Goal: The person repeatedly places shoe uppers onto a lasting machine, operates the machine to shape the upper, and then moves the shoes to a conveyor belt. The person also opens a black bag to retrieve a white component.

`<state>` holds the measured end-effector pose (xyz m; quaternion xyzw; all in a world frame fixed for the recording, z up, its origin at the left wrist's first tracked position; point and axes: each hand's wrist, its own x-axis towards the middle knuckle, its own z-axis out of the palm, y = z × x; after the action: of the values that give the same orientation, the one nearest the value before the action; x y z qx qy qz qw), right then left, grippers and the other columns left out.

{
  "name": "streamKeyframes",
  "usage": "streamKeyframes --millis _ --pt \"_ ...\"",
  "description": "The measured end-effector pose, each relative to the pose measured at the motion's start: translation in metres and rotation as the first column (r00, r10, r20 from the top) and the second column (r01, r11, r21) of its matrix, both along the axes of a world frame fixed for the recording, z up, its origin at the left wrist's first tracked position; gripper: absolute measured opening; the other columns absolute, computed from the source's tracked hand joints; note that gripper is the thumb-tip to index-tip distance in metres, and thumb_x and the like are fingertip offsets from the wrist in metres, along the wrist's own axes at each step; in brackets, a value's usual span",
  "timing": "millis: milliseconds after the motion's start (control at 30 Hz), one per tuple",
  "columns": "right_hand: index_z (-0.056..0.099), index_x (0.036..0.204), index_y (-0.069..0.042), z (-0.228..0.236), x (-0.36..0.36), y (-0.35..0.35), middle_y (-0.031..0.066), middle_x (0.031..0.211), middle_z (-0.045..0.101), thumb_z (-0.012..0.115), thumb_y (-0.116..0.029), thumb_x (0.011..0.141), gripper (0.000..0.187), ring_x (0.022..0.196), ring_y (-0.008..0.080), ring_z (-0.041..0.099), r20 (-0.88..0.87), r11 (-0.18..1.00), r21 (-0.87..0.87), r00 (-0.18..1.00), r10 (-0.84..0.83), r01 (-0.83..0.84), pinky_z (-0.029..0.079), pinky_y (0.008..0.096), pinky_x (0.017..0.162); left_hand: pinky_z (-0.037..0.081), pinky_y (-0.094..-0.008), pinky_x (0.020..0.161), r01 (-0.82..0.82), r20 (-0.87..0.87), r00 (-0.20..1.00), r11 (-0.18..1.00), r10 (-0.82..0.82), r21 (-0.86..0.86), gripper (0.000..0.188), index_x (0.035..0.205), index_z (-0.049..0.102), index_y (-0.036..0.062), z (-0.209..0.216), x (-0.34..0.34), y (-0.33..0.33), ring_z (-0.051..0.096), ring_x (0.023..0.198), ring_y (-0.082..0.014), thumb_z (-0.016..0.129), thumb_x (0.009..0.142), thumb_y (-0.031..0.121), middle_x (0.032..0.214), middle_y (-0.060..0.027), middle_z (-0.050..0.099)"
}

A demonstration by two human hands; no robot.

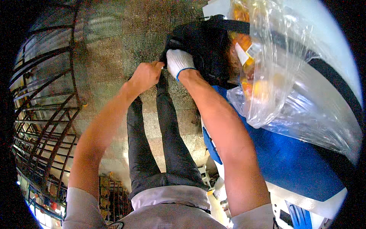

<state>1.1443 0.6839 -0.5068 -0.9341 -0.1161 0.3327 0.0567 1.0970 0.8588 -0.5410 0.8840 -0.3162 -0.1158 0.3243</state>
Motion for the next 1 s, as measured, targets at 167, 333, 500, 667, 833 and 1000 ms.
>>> streamKeyframes --millis 167,333,500,667,833,1000 --pt "0.068 0.1 -0.008 0.036 -0.024 0.001 0.015 0.09 0.068 0.059 -0.014 0.09 0.014 0.079 0.0325 0.071 0.256 0.981 -0.125 0.951 0.173 -0.145 0.059 0.0418 0.065 0.055 -0.047 0.064 -0.033 -0.041 0.999 0.999 0.035 0.039 0.028 0.106 0.06 0.0012 0.004 0.001 -0.004 0.067 0.076 -0.0374 0.064 0.079 0.003 0.084 -0.0166 0.064" --pt "0.068 0.103 -0.011 0.072 -0.035 -0.027 0.0123 0.09 0.063 0.059 -0.012 0.088 0.018 0.079 0.0304 0.07 0.349 0.974 0.095 0.923 0.161 -0.206 0.058 0.0429 0.063 0.056 -0.0478 0.065 -0.043 -0.04 0.998 0.999 0.043 0.005 0.029 0.106 0.061 0.0013 0.013 -0.001 -0.006 0.067 0.077 -0.0383 0.065 0.077 0.002 0.085 -0.016 0.064" --pt "0.067 0.099 -0.009 0.042 -0.024 -0.019 0.018 0.092 0.068 0.059 -0.013 0.087 0.015 0.084 0.0365 0.072 0.179 0.977 0.104 0.97 0.166 -0.187 0.059 0.0477 0.069 0.055 -0.0488 0.065 -0.038 -0.05 0.998 0.999 0.037 -0.027 0.029 0.102 0.061 0.0011 0.002 -0.007 -0.011 0.067 0.077 -0.0383 0.067 0.074 0.003 0.085 -0.0163 0.064" --pt "0.072 0.096 -0.006 0.024 -0.014 -0.002 0.021 0.093 0.074 0.059 -0.015 0.09 0.017 0.087 0.041 0.073 0.022 0.996 -0.038 0.997 0.08 -0.08 0.059 0.0509 0.075 0.055 -0.0482 0.065 -0.018 -0.063 0.998 0.999 0.016 -0.039 0.023 0.092 0.057 0.0017 0.011 -0.012 -0.016 0.066 0.075 -0.0395 0.068 0.072 0.005 0.083 -0.0168 0.062" --pt "0.077 0.092 -0.003 0.001 -0.006 0.01 0.0257 0.101 0.072 0.066 -0.015 0.085 0.018 0.095 0.0415 0.072 -0.139 0.988 -0.041 0.98 0.144 -0.151 0.059 0.0499 0.08 0.055 -0.048 0.064 0.008 -0.053 0.999 0.999 -0.006 0.037 0.026 0.09 0.054 0.0006 0.01 -0.026 -0.011 0.066 0.076 -0.0377 0.069 0.07 0.008 0.081 -0.017 0.06" --pt "0.075 0.087 -0.001 -0.028 -0.013 0.004 0.0289 0.102 0.07 0.071 -0.02 0.078 0.021 0.099 0.0433 0.069 -0.097 0.925 -0.022 0.92 -0.379 0.378 0.057 0.0516 0.082 0.054 -0.0476 0.062 0.025 -0.032 0.999 0.999 -0.027 -0.039 0.025 0.089 0.055 0.0014 0.015 -0.027 -0.013 0.065 0.075 -0.0369 0.069 0.071 0.01 0.082 -0.0159 0.061"
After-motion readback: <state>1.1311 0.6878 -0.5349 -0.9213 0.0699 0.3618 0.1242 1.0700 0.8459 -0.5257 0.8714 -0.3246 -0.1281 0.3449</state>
